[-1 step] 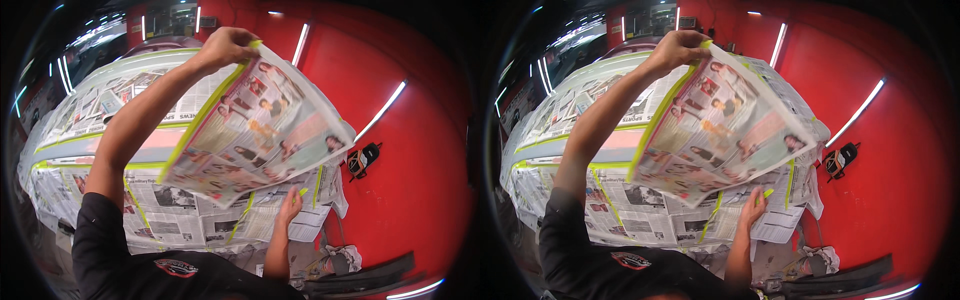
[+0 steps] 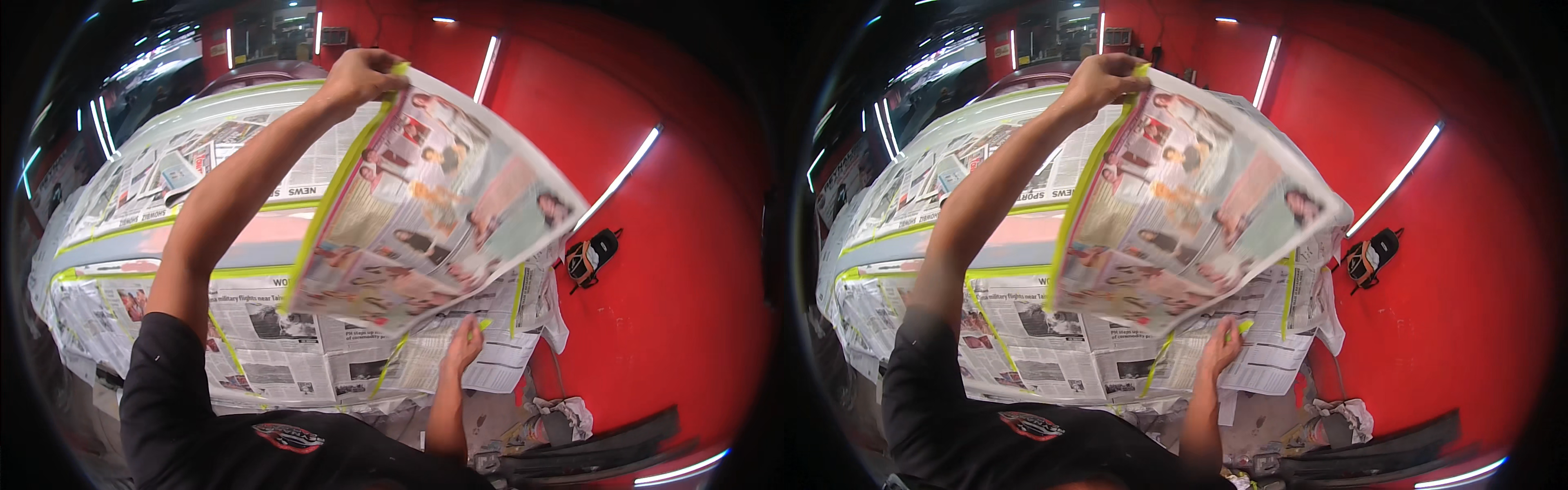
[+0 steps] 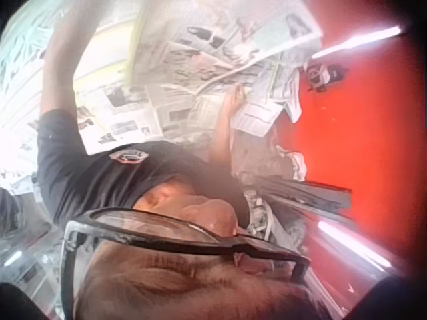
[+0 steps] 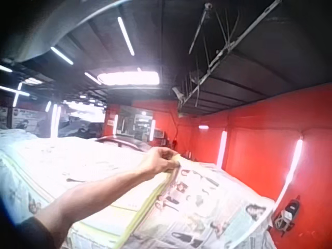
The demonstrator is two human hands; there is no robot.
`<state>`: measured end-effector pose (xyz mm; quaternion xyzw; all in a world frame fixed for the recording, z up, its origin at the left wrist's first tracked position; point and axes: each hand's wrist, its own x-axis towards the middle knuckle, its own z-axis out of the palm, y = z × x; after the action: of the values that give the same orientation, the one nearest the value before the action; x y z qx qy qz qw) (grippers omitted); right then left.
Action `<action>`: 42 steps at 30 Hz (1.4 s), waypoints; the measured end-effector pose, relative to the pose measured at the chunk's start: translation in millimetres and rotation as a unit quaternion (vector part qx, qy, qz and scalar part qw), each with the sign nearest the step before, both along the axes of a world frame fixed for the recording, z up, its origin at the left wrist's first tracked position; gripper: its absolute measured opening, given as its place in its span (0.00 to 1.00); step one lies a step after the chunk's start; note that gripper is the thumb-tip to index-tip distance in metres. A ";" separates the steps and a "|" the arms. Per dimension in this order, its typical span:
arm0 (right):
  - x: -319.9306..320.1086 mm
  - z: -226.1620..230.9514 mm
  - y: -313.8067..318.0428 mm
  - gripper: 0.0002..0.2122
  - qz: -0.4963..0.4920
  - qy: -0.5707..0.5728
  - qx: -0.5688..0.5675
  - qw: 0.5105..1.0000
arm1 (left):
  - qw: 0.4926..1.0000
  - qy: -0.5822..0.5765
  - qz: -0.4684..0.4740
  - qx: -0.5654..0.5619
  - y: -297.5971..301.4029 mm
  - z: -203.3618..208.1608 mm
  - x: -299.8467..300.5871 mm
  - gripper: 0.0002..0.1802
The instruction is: The person applies newspaper sheets to the roof of a white car and secures them with bright green masking tape. They smooth the paper, tear off tape lengths, and press the tape down along the edges to create a masked surface.
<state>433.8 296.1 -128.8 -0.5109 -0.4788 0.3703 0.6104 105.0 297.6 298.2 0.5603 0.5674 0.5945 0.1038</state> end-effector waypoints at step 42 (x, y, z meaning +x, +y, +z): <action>91.8 148.2 104.5 0.12 0.223 0.032 -0.075 0.971 | 0.908 -0.405 -0.090 -0.060 28.5 -221.5 -147.3 0.25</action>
<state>525.6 400.6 19.4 -0.4236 -0.5312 0.5483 0.4876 -42.3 326.1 76.7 0.3124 0.4582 0.7233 0.4114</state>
